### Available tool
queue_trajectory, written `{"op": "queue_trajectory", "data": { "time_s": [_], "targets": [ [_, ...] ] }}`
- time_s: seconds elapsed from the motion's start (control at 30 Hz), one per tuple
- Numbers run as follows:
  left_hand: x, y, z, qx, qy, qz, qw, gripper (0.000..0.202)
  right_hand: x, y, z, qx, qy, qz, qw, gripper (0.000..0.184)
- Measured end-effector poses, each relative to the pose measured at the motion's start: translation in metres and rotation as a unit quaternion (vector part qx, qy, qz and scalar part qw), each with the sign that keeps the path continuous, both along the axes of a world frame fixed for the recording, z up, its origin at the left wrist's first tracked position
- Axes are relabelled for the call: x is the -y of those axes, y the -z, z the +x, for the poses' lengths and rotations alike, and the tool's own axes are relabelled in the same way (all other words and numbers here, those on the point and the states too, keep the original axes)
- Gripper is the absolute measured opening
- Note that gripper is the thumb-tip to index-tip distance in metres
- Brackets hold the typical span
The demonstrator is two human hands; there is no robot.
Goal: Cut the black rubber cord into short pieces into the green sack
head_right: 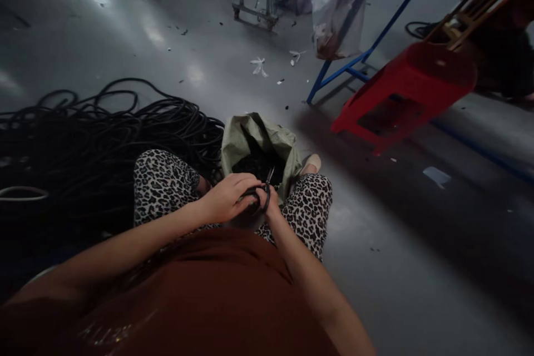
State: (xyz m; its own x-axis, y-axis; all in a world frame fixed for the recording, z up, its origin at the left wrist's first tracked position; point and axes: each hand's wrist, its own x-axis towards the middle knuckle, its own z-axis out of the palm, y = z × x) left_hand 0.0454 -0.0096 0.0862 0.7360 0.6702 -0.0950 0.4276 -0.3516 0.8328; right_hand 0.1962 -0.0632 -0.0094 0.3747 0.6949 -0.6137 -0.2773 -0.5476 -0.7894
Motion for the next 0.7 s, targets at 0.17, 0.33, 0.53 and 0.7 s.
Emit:
{"op": "queue_trajectory", "data": {
  "time_s": [0.17,0.33,0.53,0.7],
  "targets": [
    [-0.030,0.049,-0.002,-0.117,0.019,0.014,0.993,0.049,0.001,0.001,0.003,-0.072,0.098,0.053,0.991,0.041],
    [-0.035,0.083,0.004,-0.064,0.059,-0.067,0.994,0.035,0.003,0.003,0.005,-0.103,0.128,0.055,0.985,0.041],
    [-0.047,0.105,-0.006,-0.054,0.031,-0.061,0.996,0.035,0.003,0.000,-0.003,-0.046,0.046,-0.017,0.998,0.034],
    [-0.061,0.128,-0.016,-0.080,-0.035,-0.026,0.996,0.038,0.004,-0.004,-0.010,-0.035,-0.066,-0.124,0.990,0.028]
  ]
}}
